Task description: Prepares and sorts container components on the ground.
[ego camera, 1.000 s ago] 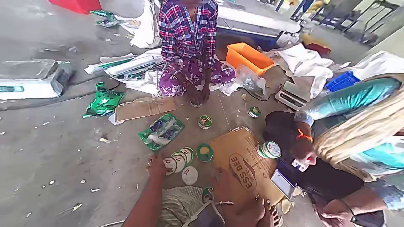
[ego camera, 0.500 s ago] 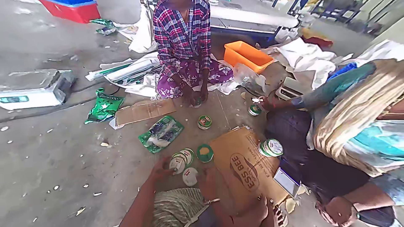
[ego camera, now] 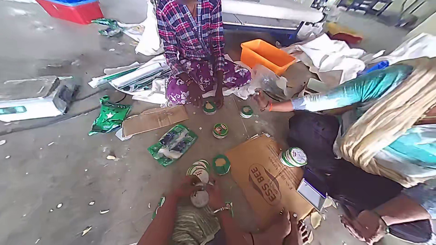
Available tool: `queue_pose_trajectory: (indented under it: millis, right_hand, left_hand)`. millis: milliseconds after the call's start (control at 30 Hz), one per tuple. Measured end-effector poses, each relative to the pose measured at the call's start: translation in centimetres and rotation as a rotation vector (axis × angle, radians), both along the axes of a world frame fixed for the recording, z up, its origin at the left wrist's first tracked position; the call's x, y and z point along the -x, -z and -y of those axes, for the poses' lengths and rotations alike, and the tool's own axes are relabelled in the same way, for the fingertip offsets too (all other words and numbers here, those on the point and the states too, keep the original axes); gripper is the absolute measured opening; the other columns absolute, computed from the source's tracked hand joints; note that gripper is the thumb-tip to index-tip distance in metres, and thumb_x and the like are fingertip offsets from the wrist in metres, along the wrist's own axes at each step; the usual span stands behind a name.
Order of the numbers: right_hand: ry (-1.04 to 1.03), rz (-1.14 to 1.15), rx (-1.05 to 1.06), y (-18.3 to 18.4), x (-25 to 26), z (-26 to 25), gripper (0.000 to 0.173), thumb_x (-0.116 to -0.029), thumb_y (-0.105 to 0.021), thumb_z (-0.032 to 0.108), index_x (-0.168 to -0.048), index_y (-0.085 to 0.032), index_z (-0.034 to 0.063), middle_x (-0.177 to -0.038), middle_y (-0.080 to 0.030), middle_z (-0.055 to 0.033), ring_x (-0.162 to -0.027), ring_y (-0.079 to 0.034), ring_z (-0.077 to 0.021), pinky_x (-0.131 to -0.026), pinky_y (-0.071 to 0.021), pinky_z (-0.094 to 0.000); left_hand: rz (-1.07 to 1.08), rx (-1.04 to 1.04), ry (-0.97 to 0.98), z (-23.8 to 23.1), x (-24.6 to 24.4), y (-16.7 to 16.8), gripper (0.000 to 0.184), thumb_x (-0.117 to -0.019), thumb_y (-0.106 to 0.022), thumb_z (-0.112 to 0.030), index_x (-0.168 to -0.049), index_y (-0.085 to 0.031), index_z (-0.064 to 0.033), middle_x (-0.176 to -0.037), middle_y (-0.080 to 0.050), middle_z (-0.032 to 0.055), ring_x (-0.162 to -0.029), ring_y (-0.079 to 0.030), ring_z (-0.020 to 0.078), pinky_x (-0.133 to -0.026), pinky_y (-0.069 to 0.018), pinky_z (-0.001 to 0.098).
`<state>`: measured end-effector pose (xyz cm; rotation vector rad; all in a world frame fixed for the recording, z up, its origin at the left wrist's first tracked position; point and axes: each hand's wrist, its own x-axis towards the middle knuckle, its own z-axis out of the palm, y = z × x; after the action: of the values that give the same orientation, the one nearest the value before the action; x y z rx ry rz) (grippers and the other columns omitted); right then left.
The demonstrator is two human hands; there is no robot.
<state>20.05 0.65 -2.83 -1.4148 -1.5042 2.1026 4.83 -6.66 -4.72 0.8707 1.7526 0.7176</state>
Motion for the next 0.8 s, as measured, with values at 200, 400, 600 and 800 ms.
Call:
queue_pose_trajectory:
  millis: [200,400,600,800]
  right_hand:
    - [0.064,0.233,-0.124,1.0,-3.3,-3.8,0.062,-0.0964,-0.069,0.008,-0.151,-0.041,-0.0004,-0.13,-0.065,-0.026,-0.113,-0.067,-0.0339,-0.099,-0.0533,-0.0486]
    - [0.145,0.147,-0.219,0.6,-2.2,-8.6,0.07,-0.0948,-0.067,0.001,-0.153,-0.029,-0.0064,-0.132,-0.061,-0.0267,-0.116,-0.064,-0.0296,-0.1,-0.0522,-0.0423]
    - [0.118,0.193,-0.257,0.7,-0.8,-12.2,0.061,-0.0996,-0.063,0.004,-0.152,-0.034,-0.0017,-0.119,-0.069,-0.02,-0.094,-0.069,-0.0192,-0.083,-0.0549,-0.0349]
    - [0.079,0.324,-0.347,0.3,0.4,-13.2,0.067,-0.095,-0.069,0.003,-0.153,-0.035,-0.0001,-0.119,-0.069,-0.0177,-0.091,-0.072,-0.0209,-0.082,-0.0581,-0.0357]
  left_hand:
    - [0.033,-0.035,-0.174,-3.3,-1.9,-0.6,0.028,-0.1051,-0.057,-0.018,-0.116,-0.067,0.0059,-0.103,-0.069,0.0178,-0.09,-0.066,0.0222,-0.087,-0.0541,0.0409]
    - [0.174,-0.128,-0.374,-7.6,-4.2,-0.6,0.036,-0.1018,-0.058,-0.007,-0.135,-0.056,0.0061,-0.115,-0.068,0.0225,-0.1,-0.067,0.0249,-0.094,-0.053,0.0405]
    - [0.06,-0.216,-0.457,-10.6,-3.5,0.8,0.033,-0.1014,-0.053,-0.001,-0.133,-0.06,0.005,-0.121,-0.068,0.0208,-0.105,-0.067,0.0236,-0.096,-0.0519,0.0383]
    - [-0.241,-0.267,-0.38,-11.5,-3.5,1.5,0.04,-0.0979,-0.057,-0.001,-0.138,-0.059,0.0025,-0.123,-0.066,0.0244,-0.103,-0.068,0.0321,-0.093,-0.0551,0.0428]
